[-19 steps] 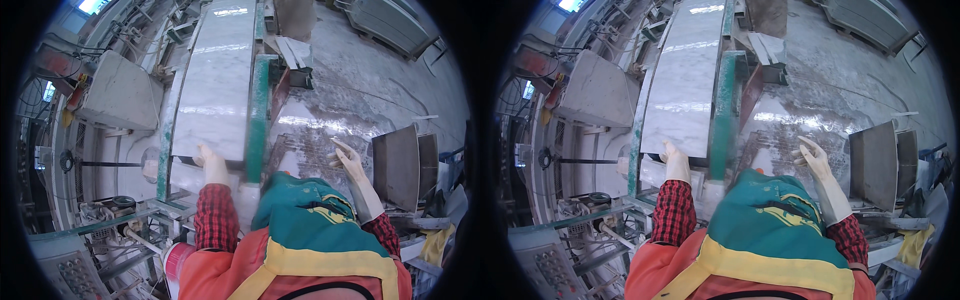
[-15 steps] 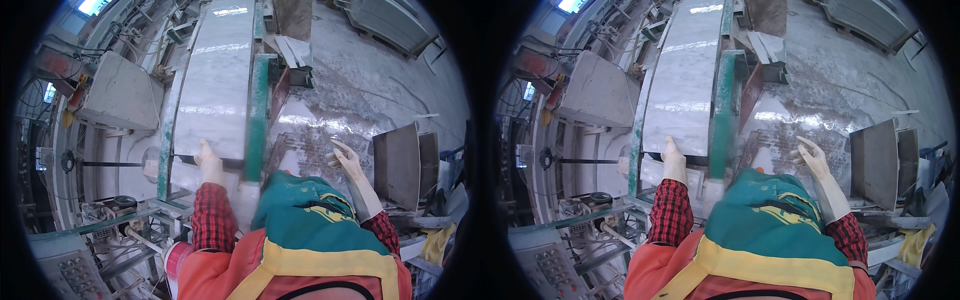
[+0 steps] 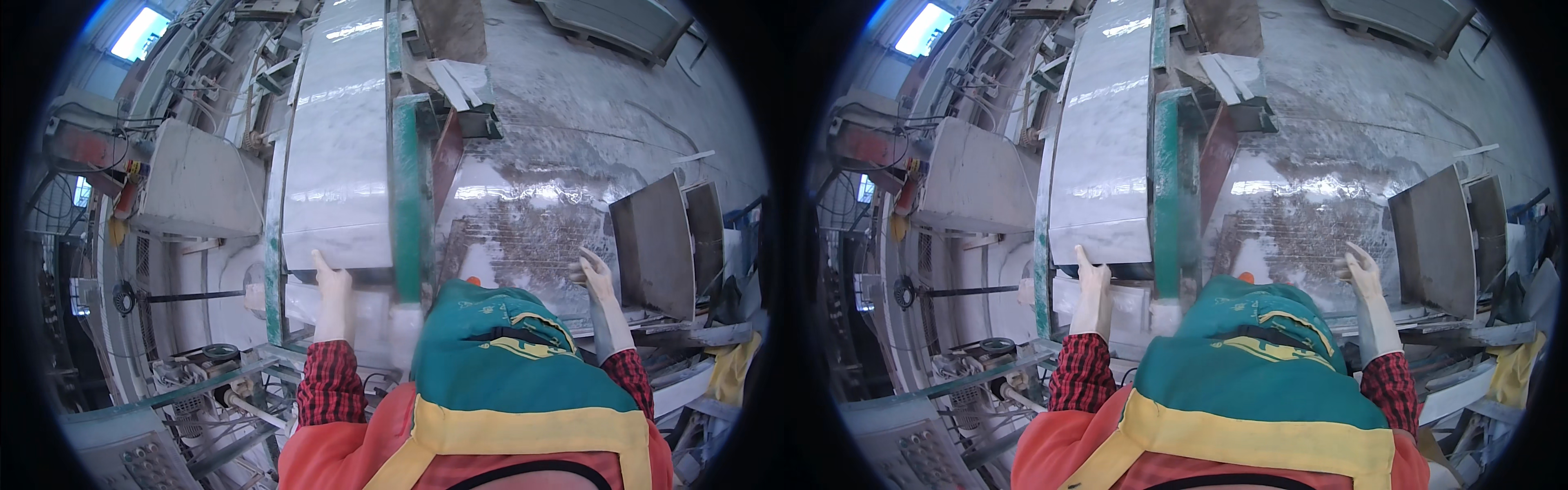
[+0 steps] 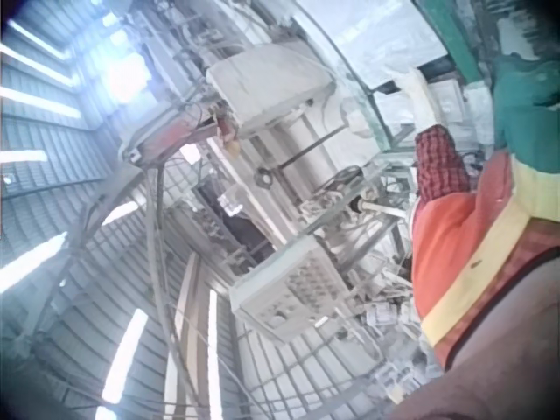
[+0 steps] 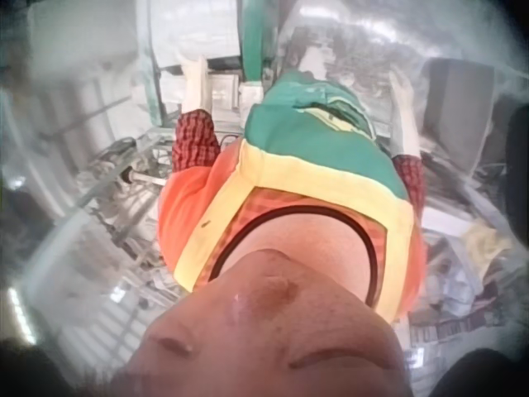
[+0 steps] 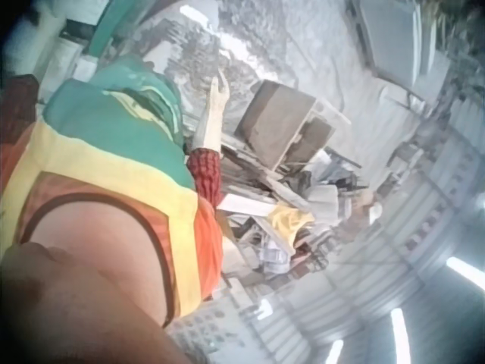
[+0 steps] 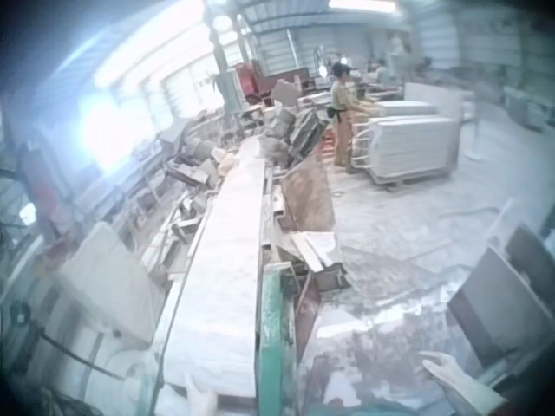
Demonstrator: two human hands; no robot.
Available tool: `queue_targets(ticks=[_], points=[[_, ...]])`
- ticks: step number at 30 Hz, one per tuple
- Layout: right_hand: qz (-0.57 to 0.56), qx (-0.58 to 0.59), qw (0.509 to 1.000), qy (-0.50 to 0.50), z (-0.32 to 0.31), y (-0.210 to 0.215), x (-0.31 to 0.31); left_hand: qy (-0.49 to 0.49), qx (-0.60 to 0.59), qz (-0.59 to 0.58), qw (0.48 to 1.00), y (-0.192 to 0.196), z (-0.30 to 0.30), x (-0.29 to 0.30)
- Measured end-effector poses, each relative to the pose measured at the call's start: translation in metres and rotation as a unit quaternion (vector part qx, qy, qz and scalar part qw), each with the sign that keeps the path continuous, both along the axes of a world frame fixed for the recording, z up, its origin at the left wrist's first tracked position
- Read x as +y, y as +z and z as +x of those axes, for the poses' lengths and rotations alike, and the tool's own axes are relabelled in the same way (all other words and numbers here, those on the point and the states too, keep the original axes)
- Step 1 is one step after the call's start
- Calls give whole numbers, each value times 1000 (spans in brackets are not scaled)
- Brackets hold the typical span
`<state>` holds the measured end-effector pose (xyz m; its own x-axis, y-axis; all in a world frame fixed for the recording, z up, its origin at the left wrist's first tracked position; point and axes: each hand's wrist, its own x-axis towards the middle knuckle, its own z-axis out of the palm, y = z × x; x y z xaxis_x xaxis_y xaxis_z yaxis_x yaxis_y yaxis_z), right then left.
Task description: The person repeatedly picks up white rectangular panels from a conveyor belt and stacks them into a nearby bin. The person handles the panels one at a time, placing them into the bin throughout the clip.
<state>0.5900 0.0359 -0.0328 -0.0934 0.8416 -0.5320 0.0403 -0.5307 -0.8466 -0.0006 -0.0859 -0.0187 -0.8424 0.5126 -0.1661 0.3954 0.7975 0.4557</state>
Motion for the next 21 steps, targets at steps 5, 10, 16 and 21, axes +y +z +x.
queue_targets(ticks=[5, 10, 16, 21], points=[[-1, -78, 985, -155, 120, -50, -54, -183, 53, -279, 941, 123, 50, 32], [76, -306, 910, -268, 228, -32, -137, -358, 307, -182, 863, 73, 37, 39], [67, -783, 595, -168, 308, 45, -273, -372, 227, -164, 885, 55, 22, 48], [-254, -732, 593, -218, 369, -5, -367, -365, 200, -205, 886, 78, 36, 58]])
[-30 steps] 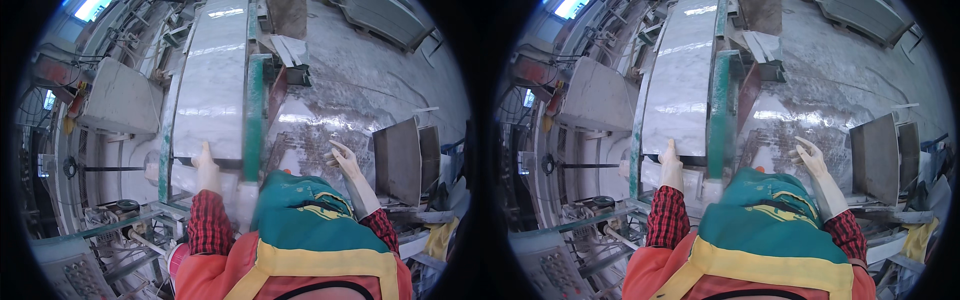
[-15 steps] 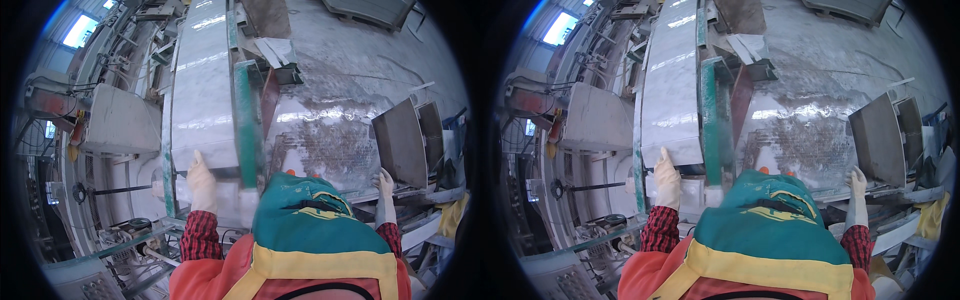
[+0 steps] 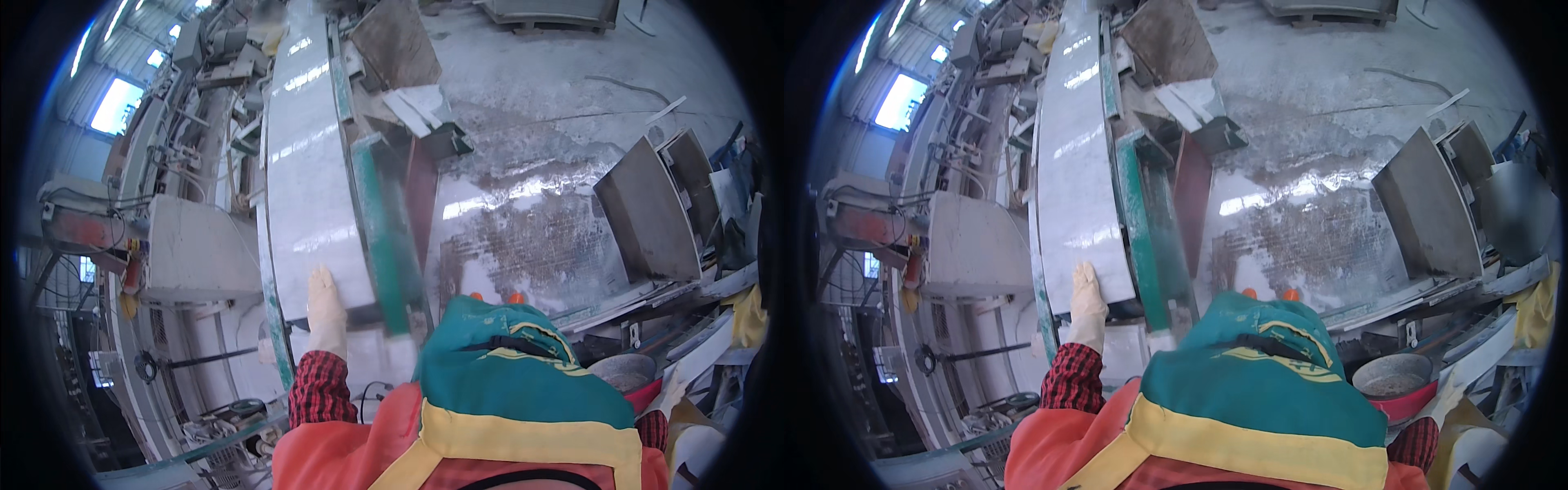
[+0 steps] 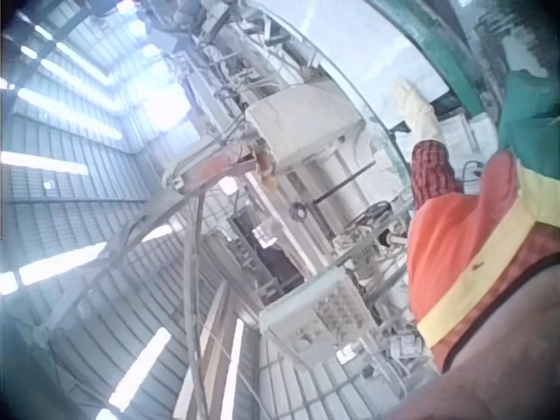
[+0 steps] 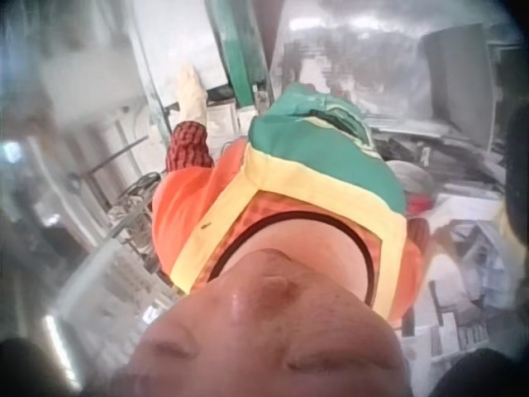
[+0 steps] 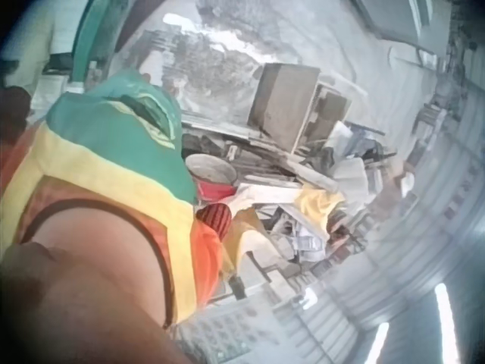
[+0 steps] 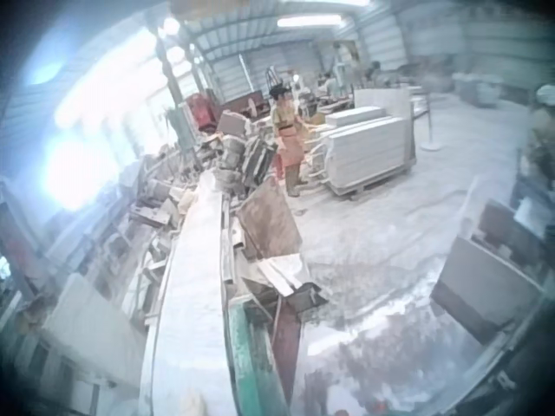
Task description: The person repeatedly picks up white rectangular panels from a conveyor belt and stacks them into a nearby bin. The person handles the panels one at a time, placing them into the bin throughout the clip.
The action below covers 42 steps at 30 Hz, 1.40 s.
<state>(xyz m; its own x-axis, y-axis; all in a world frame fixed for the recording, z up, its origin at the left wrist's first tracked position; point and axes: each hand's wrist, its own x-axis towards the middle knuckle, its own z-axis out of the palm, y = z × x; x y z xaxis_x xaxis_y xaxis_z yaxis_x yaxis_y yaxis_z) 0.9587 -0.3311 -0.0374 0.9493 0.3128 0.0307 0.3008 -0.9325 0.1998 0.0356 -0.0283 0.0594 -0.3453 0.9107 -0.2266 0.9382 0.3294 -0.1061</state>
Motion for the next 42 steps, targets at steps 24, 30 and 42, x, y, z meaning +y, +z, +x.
queue_targets(ticks=[24, 30, 42], points=[[29, -149, 982, 112, -104, -11, 12, -8, -54, -47, 997, -12, -29, 11], [156, -109, 979, 72, -127, 13, 33, -34, -61, -2, 998, -39, -50, 7], [134, 47, 987, -77, -132, 46, 60, 8, -62, -25, 998, -28, -42, 7]])
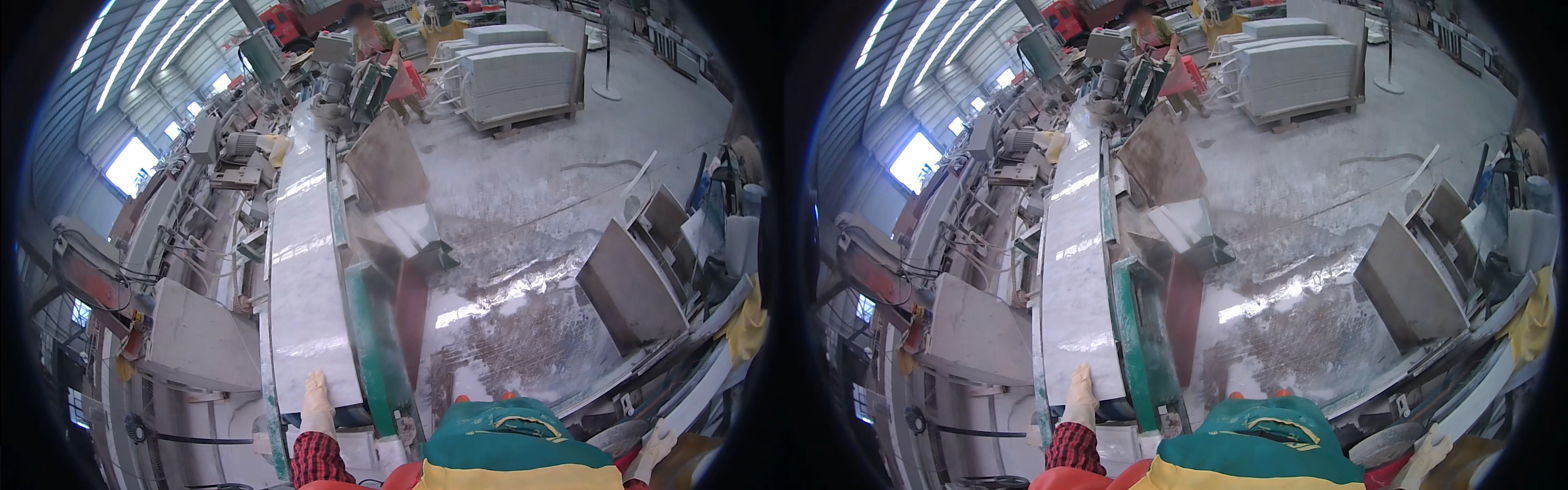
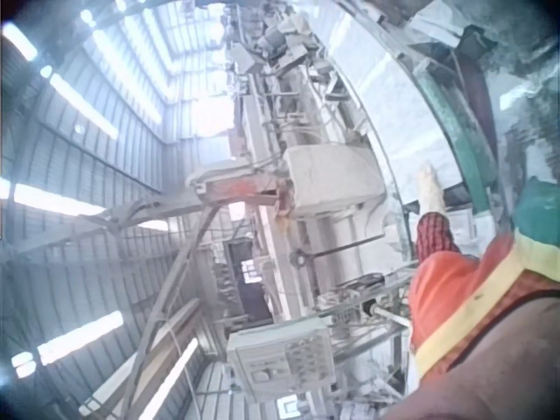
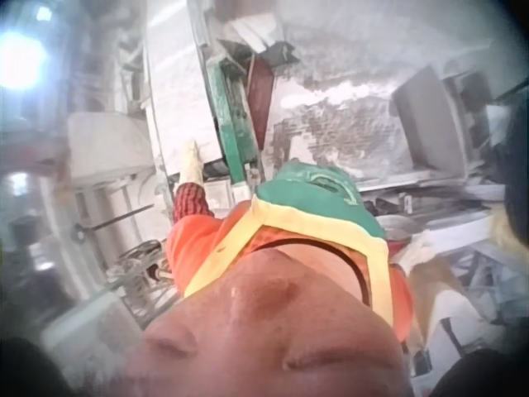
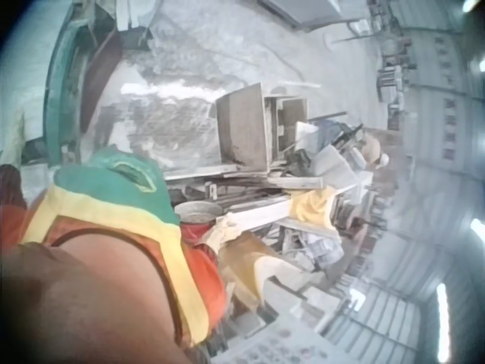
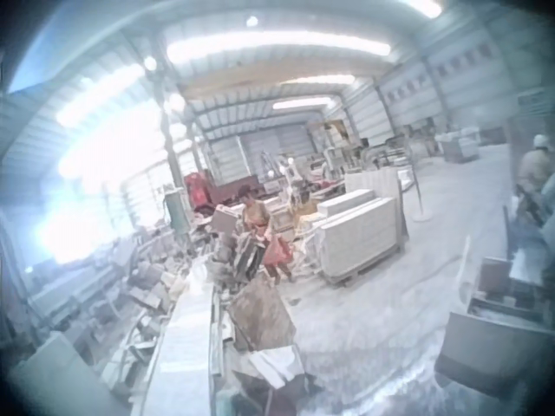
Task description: The person repeatedly picks up white rectangular panels from a conveyor belt and stacks them into a nearby bin. The person handles the panels one at a time, placing them into the bin throughout the clip.
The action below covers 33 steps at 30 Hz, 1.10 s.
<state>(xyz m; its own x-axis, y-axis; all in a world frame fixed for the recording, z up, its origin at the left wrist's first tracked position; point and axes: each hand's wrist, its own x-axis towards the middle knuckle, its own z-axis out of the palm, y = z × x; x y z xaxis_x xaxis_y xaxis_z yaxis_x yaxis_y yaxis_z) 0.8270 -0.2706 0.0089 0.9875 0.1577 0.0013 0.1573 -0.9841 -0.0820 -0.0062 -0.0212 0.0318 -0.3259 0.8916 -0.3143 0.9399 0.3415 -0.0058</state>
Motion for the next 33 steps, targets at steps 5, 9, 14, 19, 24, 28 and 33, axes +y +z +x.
queue_targets(ticks=[5, 9, 14, 19, 24, 28, 33], points=[[-57, 10, 996, -65, 14, -15, 3, 39, -12, -13, 999, 20, 17, 14], [35, 7, 999, -35, 20, -29, -5, 19, 4, -4, 1000, 13, 12, 10], [69, 30, 997, -36, 23, 7, 9, -1, -9, 17, 1000, 15, 10, 11], [480, 79, 865, -121, -18, 48, 49, 0, -3, 19, 1000, 22, 14, 15], [585, 119, 801, -44, -83, 49, 131, -14, -10, 33, 999, 26, 11, 13], [573, 364, 734, -5, -179, 96, 200, -38, -17, 81, 996, 11, 2, 12], [409, 574, 705, 82, -233, 81, 259, -44, -57, 110, 991, 14, 0, 10]])
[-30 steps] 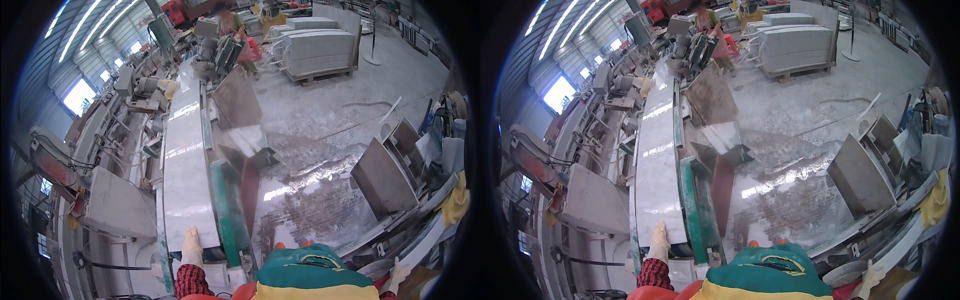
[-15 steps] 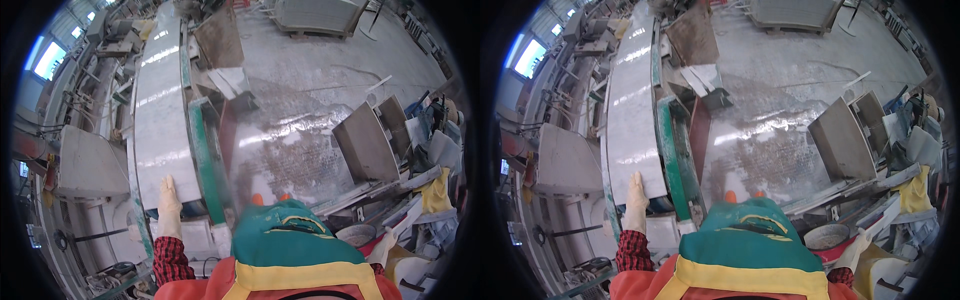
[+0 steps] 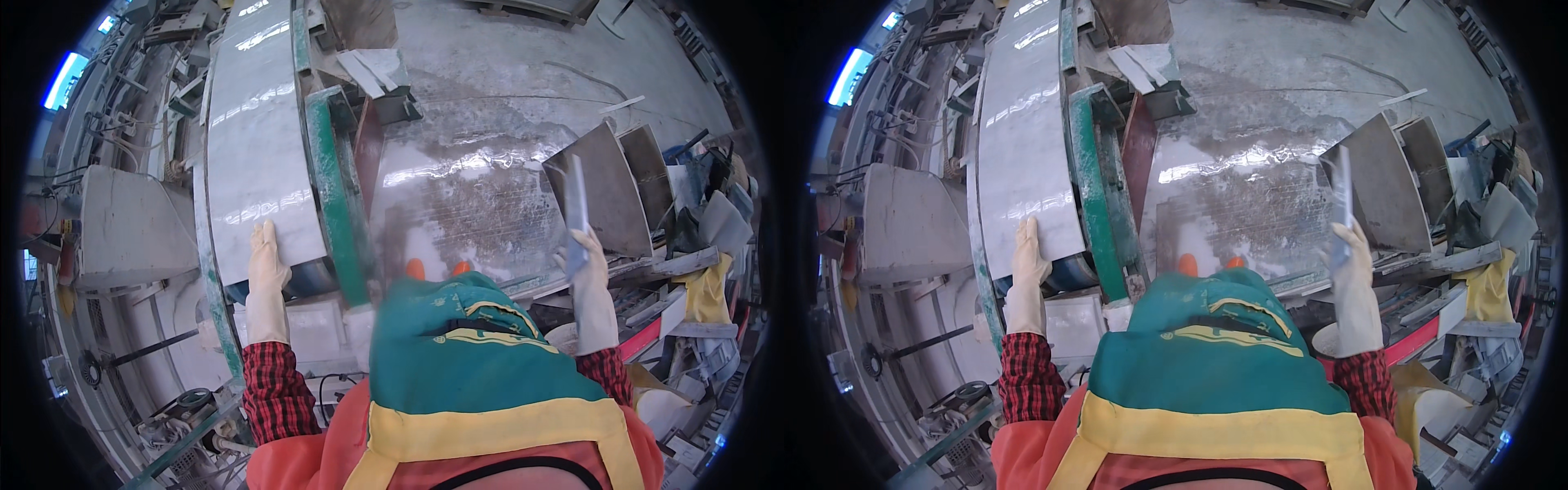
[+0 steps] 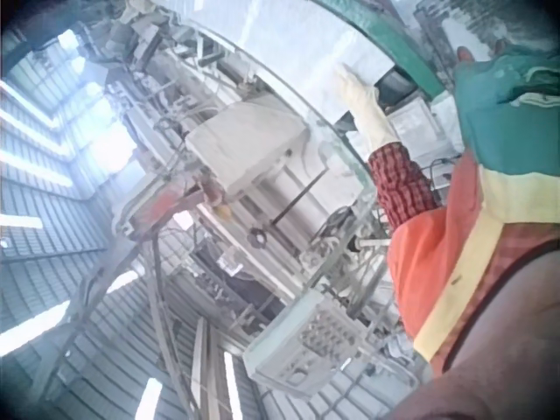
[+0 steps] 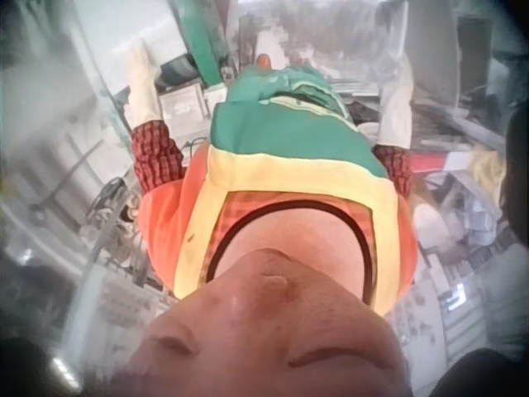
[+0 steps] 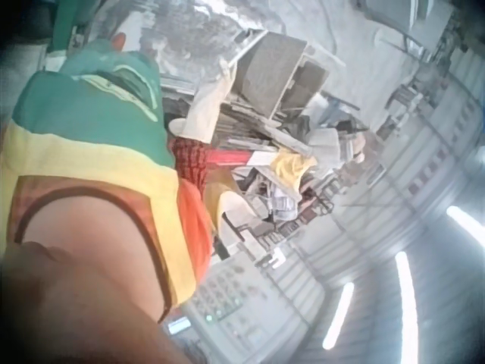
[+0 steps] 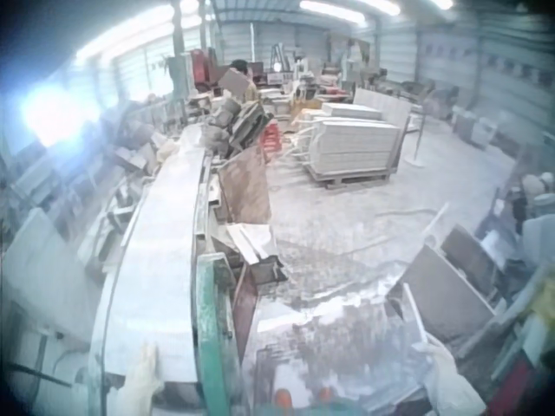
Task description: The person repeatedly picks up white rectangular panels from a conveyor belt and stacks them into a nearby bin. The person handles the panels one at a time, placing them into the bin throughout the clip.
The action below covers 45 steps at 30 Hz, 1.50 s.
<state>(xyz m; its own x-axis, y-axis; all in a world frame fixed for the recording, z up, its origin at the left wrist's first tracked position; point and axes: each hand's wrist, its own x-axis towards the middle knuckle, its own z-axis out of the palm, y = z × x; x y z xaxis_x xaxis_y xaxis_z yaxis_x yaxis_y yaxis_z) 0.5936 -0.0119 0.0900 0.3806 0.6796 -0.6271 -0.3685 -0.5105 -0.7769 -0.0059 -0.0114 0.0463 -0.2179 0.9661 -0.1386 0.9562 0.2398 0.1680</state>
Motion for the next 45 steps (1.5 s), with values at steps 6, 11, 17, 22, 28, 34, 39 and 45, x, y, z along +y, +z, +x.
queue_targets(ticks=[6, 11, 17, 22, 28, 34, 39, 45], points=[[-35, 51, 991, 119, -112, 4, 44, 5, -140, 136, 981, 5, 1, -3], [62, 33, 963, 260, -174, 16, 56, 102, -541, 94, 830, 52, 132, 42], [253, -431, 758, 419, -212, 31, 45, 199, -827, 27, 525, 50, 245, 81], [339, -305, 779, 431, -190, 62, 52, 186, -841, 35, 507, 33, 229, 91], [372, -250, 790, 419, -175, 51, 70, 161, -835, -4, 526, 52, 220, 94], [390, -218, 829, 336, -183, 57, 146, 134, -846, -64, 512, 53, 220, 89], [378, -244, 855, 257, -159, 44, 217, 115, -819, -80, 557, 65, 228, 83], [343, -247, 819, 388, -174, 42, 92, 166, -816, -73, 549, 61, 219, 91]])
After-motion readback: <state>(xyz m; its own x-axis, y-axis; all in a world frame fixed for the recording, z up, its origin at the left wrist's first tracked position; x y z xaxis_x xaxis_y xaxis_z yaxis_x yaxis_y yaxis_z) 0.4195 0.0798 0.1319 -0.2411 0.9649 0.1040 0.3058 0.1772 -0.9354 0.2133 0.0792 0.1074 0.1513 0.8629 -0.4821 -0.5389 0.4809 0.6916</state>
